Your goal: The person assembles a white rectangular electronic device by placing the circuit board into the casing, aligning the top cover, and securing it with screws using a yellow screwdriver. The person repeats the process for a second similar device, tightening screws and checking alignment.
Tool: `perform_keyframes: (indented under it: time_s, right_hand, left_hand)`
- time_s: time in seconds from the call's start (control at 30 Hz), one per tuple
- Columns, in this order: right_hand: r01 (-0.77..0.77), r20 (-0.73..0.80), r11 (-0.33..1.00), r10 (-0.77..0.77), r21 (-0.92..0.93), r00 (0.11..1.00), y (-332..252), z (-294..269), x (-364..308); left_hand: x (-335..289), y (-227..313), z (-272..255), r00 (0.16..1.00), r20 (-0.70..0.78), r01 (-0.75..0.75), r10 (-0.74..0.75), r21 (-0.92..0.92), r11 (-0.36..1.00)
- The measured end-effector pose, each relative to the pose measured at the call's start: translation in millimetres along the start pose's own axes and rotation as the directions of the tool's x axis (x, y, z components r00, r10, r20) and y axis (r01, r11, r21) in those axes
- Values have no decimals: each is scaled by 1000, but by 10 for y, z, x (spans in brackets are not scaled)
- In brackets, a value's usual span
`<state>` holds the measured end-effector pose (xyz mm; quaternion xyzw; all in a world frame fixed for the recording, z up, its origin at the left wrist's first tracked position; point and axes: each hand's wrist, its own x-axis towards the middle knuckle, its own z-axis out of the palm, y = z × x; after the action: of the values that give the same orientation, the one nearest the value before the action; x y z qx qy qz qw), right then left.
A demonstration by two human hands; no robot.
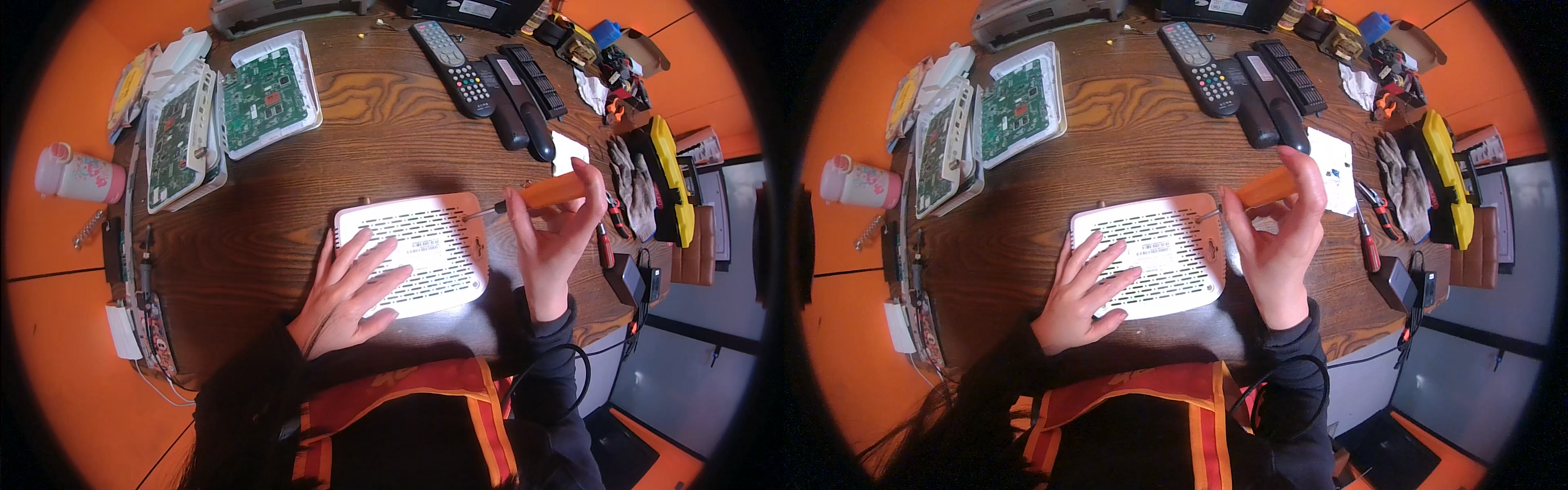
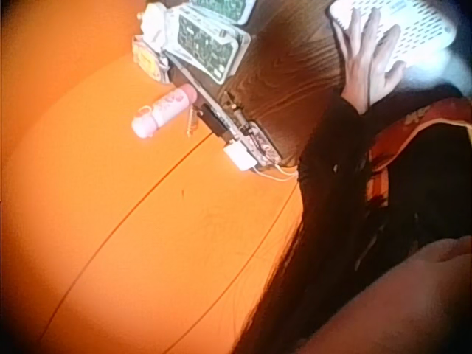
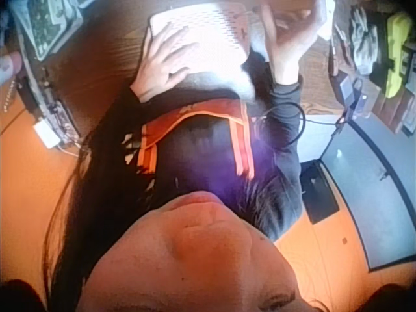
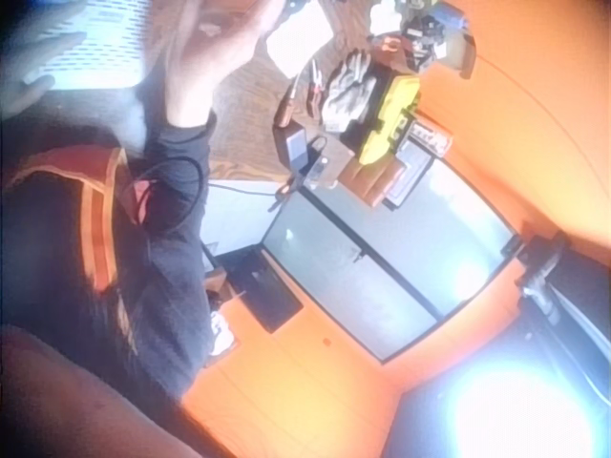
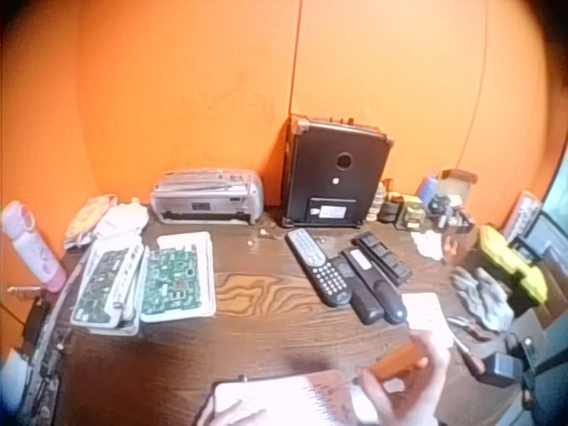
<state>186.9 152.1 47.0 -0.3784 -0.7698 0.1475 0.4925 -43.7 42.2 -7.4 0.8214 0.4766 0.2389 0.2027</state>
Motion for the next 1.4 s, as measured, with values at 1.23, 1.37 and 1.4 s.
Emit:
perform_keyframes:
  time_s: [1.23,1.37,1.4]
  right_hand:
    - [41,-62,991,-33,125,998,-13,-74,-306]
    - [-210,-352,970,241,123,905,254,-594,-179]
    - [-264,-349,957,290,122,891,343,-659,-167]
  left_hand:
    - [-12,4,5,1000,22,14,-15,18,1000]
    - [-15,-3,0,999,32,7,-7,-2,1000]
    - [-14,1,4,1000,26,7,-7,-5,1000]
